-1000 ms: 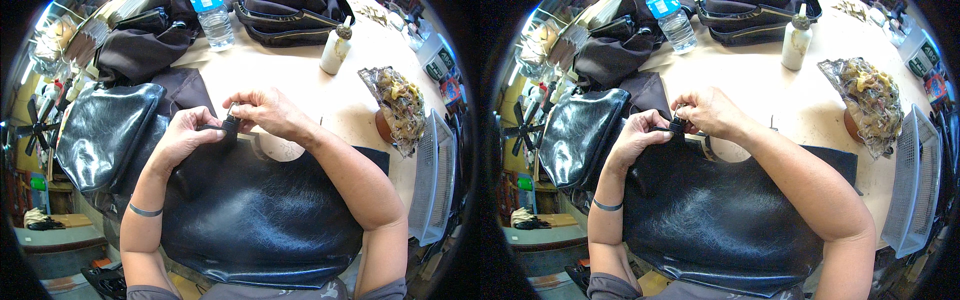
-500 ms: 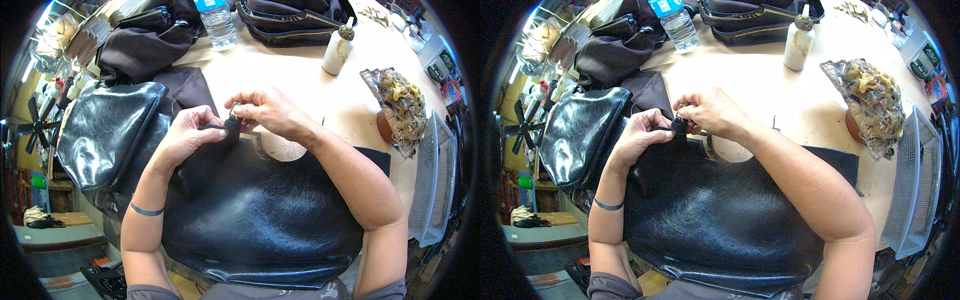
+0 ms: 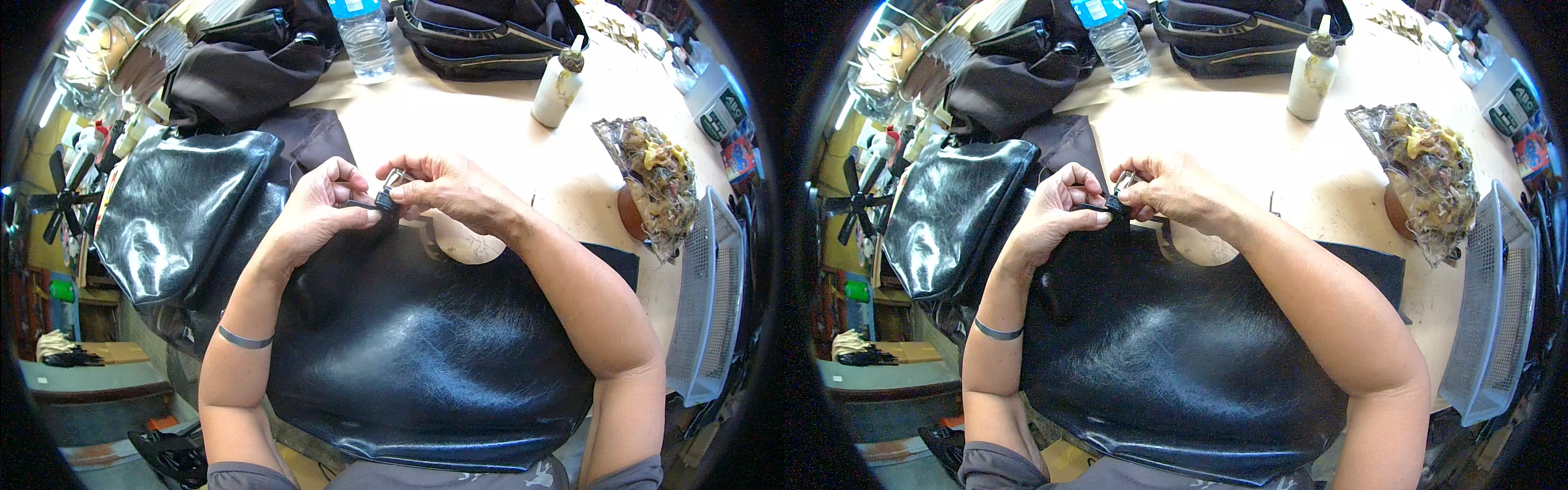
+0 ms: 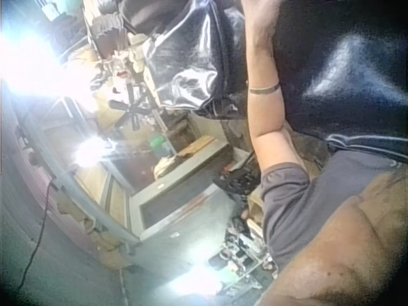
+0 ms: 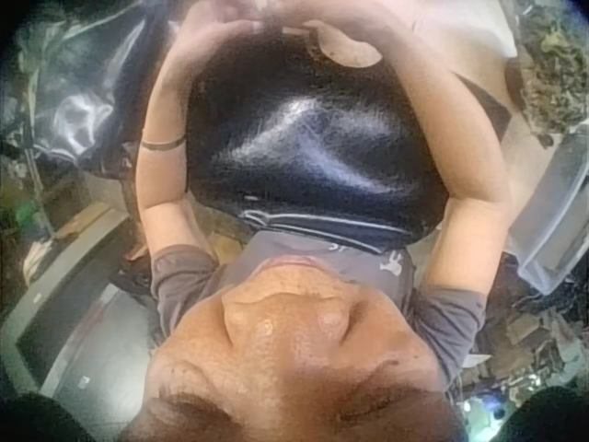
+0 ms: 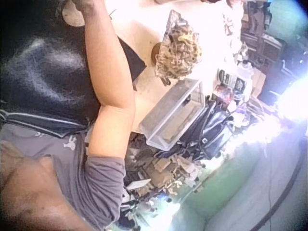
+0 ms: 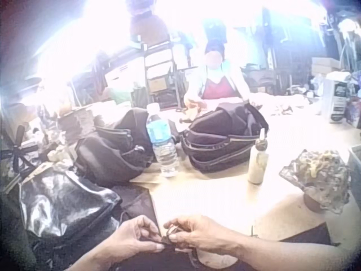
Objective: The person attaches metal buckles to a black leather bag using a hammer to secure the hardware. They repeatedly position the bag on the table, align the buckles, and strike them into place. The person also handles a brown fabric piece and a glue bottle during the process.
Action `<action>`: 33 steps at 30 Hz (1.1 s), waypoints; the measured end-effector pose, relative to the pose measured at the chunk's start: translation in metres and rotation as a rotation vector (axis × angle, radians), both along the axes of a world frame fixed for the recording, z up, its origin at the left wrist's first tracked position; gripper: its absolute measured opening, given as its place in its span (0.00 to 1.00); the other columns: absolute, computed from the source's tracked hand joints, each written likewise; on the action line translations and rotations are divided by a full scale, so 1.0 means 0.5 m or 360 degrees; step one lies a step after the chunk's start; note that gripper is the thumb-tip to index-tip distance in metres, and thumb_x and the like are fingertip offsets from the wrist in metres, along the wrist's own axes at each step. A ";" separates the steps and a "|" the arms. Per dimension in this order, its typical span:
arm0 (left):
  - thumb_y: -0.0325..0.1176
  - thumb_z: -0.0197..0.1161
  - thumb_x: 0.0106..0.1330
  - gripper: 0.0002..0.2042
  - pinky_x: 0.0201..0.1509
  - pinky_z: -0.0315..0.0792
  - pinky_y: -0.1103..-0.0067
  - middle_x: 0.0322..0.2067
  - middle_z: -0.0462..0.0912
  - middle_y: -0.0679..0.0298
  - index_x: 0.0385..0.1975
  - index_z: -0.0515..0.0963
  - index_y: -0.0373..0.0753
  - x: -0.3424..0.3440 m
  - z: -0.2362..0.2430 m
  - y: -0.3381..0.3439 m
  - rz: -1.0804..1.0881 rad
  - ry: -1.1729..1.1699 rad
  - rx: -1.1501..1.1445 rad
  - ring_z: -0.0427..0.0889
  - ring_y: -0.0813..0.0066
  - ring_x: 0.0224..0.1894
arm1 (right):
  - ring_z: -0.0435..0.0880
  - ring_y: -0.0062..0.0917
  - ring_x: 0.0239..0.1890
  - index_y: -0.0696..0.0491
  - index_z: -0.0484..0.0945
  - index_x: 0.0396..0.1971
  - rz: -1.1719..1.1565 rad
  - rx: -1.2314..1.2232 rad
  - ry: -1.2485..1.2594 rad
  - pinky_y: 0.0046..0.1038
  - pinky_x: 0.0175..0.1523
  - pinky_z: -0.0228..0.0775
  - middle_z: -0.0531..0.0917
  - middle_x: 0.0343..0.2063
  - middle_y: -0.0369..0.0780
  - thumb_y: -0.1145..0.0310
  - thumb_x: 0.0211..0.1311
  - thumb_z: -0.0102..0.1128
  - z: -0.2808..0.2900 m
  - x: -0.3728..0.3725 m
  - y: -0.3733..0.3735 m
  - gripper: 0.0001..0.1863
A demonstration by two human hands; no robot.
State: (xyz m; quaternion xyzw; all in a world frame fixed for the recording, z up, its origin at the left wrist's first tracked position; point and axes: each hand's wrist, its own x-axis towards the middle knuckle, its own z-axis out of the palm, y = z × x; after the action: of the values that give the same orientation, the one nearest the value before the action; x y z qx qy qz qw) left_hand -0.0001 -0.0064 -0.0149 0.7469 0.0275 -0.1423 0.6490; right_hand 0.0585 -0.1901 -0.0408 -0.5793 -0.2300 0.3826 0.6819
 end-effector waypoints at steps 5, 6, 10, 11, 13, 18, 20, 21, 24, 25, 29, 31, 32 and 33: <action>0.17 0.62 0.43 0.16 0.35 0.70 0.90 0.28 0.72 0.68 0.31 0.66 0.38 0.000 0.000 0.000 0.0003 0.0011 -0.0005 0.73 0.85 0.31 | 0.72 0.14 0.28 0.56 0.69 0.43 -0.0007 0.0020 0.0103 0.15 0.37 0.66 0.76 0.28 0.35 0.73 0.51 0.56 0.000 0.000 -0.001 0.18; 0.17 0.62 0.43 0.16 0.35 0.70 0.89 0.28 0.72 0.68 0.31 0.66 0.38 0.000 0.000 0.000 0.0003 0.0007 -0.0012 0.73 0.85 0.31 | 0.72 0.14 0.29 0.56 0.69 0.44 0.0008 0.0018 0.0114 0.16 0.38 0.66 0.75 0.28 0.35 0.73 0.50 0.57 0.004 -0.002 -0.003 0.18; 0.16 0.62 0.43 0.16 0.35 0.71 0.89 0.27 0.72 0.68 0.30 0.66 0.38 -0.001 0.005 -0.004 0.0015 -0.0008 0.0002 0.74 0.84 0.31 | 0.71 0.16 0.32 0.56 0.68 0.45 -0.0049 -0.0047 -0.0290 0.18 0.40 0.65 0.73 0.30 0.36 0.76 0.45 0.57 0.014 -0.017 0.002 0.22; 0.16 0.62 0.43 0.16 0.35 0.71 0.89 0.27 0.72 0.67 0.30 0.66 0.38 -0.001 0.007 -0.005 0.0021 -0.0012 0.0016 0.74 0.84 0.31 | 0.71 0.16 0.32 0.56 0.68 0.45 -0.0054 -0.0123 -0.0427 0.19 0.40 0.64 0.73 0.30 0.36 0.76 0.44 0.57 0.018 -0.023 0.001 0.23; 0.16 0.62 0.44 0.15 0.35 0.71 0.89 0.27 0.72 0.67 0.30 0.66 0.38 0.001 0.002 -0.002 0.0010 -0.0034 0.0060 0.74 0.84 0.31 | 0.71 0.17 0.33 0.56 0.68 0.46 -0.0102 -0.0184 -0.0632 0.19 0.41 0.64 0.72 0.30 0.36 0.77 0.43 0.58 0.015 -0.028 0.005 0.24; 0.16 0.62 0.44 0.16 0.35 0.71 0.89 0.27 0.72 0.67 0.30 0.66 0.38 -0.001 0.003 0.001 -0.0026 -0.0074 -0.0028 0.74 0.84 0.31 | 0.71 0.17 0.32 0.58 0.66 0.47 -0.0081 0.0006 -0.0337 0.19 0.41 0.65 0.72 0.30 0.36 0.78 0.42 0.58 0.006 -0.025 0.007 0.26; 0.16 0.62 0.44 0.16 0.35 0.71 0.89 0.27 0.72 0.68 0.30 0.66 0.38 -0.002 0.007 0.001 -0.0039 -0.0042 -0.0115 0.73 0.84 0.31 | 0.72 0.17 0.32 0.59 0.65 0.48 -0.0008 0.0091 -0.0040 0.19 0.41 0.67 0.73 0.30 0.36 0.78 0.43 0.57 0.004 -0.016 0.002 0.26; 0.16 0.62 0.44 0.16 0.35 0.71 0.89 0.27 0.71 0.68 0.30 0.66 0.38 -0.002 0.007 0.000 -0.0033 -0.0039 -0.0093 0.73 0.84 0.31 | 0.73 0.17 0.32 0.59 0.65 0.48 0.0014 0.0104 0.0099 0.19 0.40 0.68 0.73 0.30 0.36 0.78 0.44 0.57 -0.002 -0.007 -0.001 0.26; 0.16 0.63 0.43 0.16 0.36 0.71 0.88 0.28 0.71 0.68 0.31 0.66 0.38 0.000 0.006 -0.001 -0.0015 -0.0044 -0.0016 0.73 0.84 0.32 | 0.74 0.17 0.31 0.59 0.64 0.49 -0.0018 0.0210 0.0415 0.21 0.39 0.72 0.74 0.30 0.37 0.79 0.46 0.55 -0.005 0.002 -0.009 0.25; 0.17 0.63 0.43 0.16 0.36 0.71 0.88 0.28 0.71 0.68 0.31 0.66 0.38 0.000 0.004 0.000 -0.0009 -0.0053 0.0017 0.73 0.84 0.33 | 0.75 0.17 0.31 0.58 0.63 0.49 -0.0045 0.0256 0.0504 0.21 0.39 0.73 0.74 0.30 0.38 0.79 0.47 0.55 -0.005 0.002 -0.010 0.25; 0.18 0.64 0.43 0.17 0.37 0.70 0.89 0.29 0.70 0.69 0.31 0.67 0.38 0.002 0.002 -0.002 0.0010 -0.0076 0.0113 0.72 0.84 0.34 | 0.76 0.17 0.30 0.58 0.63 0.49 -0.0048 0.0176 0.0409 0.22 0.41 0.73 0.73 0.32 0.38 0.80 0.45 0.54 -0.013 0.005 -0.010 0.26; 0.18 0.64 0.43 0.17 0.37 0.70 0.89 0.29 0.70 0.69 0.31 0.67 0.38 0.002 0.004 -0.005 0.0009 -0.0100 0.0148 0.72 0.84 0.34 | 0.75 0.18 0.31 0.58 0.63 0.50 0.0009 0.0156 0.0281 0.21 0.41 0.71 0.73 0.32 0.38 0.80 0.44 0.54 -0.006 0.003 -0.013 0.27; 0.18 0.64 0.43 0.17 0.38 0.69 0.89 0.29 0.70 0.69 0.31 0.67 0.38 0.002 0.005 -0.007 0.0008 -0.0112 0.0166 0.72 0.84 0.34 | 0.75 0.18 0.31 0.58 0.63 0.50 0.0037 0.0146 0.0217 0.21 0.42 0.71 0.73 0.32 0.38 0.80 0.43 0.55 -0.002 0.002 -0.014 0.28; 0.18 0.64 0.43 0.17 0.38 0.69 0.89 0.29 0.71 0.69 0.31 0.67 0.38 0.001 0.004 -0.005 0.0006 -0.0113 0.0168 0.72 0.84 0.34 | 0.74 0.18 0.31 0.59 0.63 0.50 0.0023 0.0114 0.0149 0.20 0.42 0.70 0.73 0.32 0.38 0.81 0.42 0.55 0.002 -0.002 -0.012 0.28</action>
State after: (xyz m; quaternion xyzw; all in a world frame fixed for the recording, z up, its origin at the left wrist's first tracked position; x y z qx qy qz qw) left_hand 0.0005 -0.0091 -0.0130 0.7845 0.0134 -0.1129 0.6096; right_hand 0.0576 -0.1963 -0.0400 -0.5343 -0.2156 0.4059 0.7095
